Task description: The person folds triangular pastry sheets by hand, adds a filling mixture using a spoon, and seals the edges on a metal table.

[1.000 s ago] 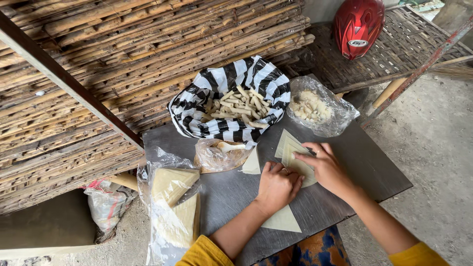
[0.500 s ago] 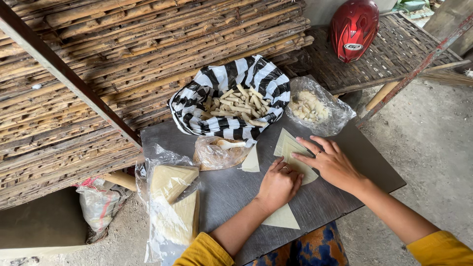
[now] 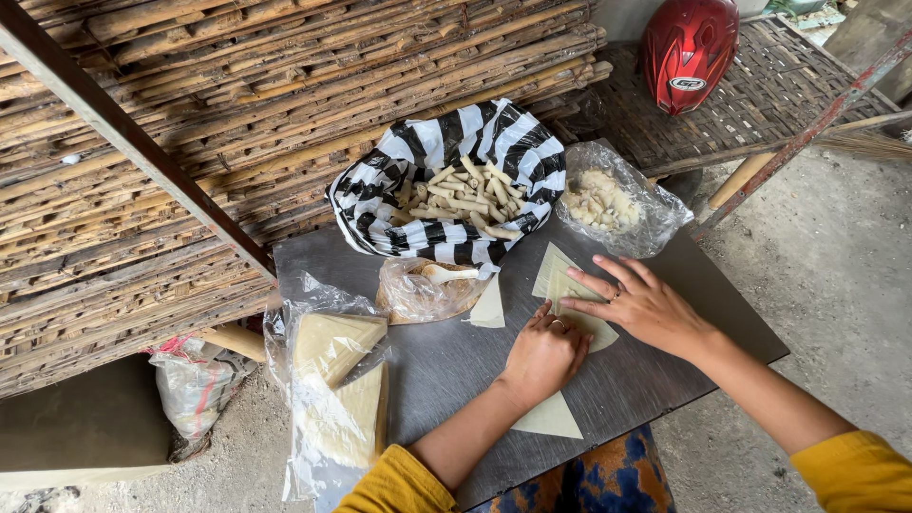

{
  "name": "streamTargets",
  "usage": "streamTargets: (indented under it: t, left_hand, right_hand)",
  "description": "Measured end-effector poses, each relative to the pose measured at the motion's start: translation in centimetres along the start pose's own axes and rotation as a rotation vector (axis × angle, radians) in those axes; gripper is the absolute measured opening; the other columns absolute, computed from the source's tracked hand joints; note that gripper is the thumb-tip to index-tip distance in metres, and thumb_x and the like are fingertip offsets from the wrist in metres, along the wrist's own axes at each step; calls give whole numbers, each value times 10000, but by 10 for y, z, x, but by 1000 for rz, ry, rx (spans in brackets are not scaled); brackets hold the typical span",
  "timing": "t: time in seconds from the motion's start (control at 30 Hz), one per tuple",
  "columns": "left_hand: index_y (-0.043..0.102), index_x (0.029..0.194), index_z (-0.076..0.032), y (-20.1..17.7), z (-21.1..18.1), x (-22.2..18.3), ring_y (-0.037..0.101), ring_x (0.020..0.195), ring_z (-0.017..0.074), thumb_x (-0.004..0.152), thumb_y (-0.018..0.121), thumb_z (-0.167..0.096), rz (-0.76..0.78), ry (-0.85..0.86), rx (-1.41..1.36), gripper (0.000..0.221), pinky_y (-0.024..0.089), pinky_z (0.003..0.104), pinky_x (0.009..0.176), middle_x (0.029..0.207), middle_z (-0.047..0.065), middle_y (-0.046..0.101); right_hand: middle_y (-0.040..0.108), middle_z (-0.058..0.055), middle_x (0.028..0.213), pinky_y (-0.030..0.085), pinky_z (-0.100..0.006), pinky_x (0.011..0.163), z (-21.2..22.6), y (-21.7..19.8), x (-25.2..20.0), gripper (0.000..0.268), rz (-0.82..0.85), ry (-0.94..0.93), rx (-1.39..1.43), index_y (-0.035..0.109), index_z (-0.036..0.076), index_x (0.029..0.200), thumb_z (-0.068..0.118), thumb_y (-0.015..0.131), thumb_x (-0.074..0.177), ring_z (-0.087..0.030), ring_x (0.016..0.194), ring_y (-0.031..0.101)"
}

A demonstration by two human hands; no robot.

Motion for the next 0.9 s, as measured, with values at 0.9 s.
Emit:
streamTargets:
  t: [0.9]
  left_hand:
    - [746, 1010, -38, 12, 8, -3, 598, 1289, 416, 1006, 615, -272, 85, -112, 9, 269, 249, 691, 1210, 1091, 169, 701]
  right_hand:
    - [290, -26, 1679, 215, -473, 1229, -39, 19, 65, 742, 70, 343, 291, 683, 242, 1313, -167, 515, 718, -332, 1525, 228]
Point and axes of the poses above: each hand's wrist, its own x-axis towards the middle knuckle, its own y-axis out of the palm, z = x × y, the point moved 7 cm from there along x, towards the middle knuckle
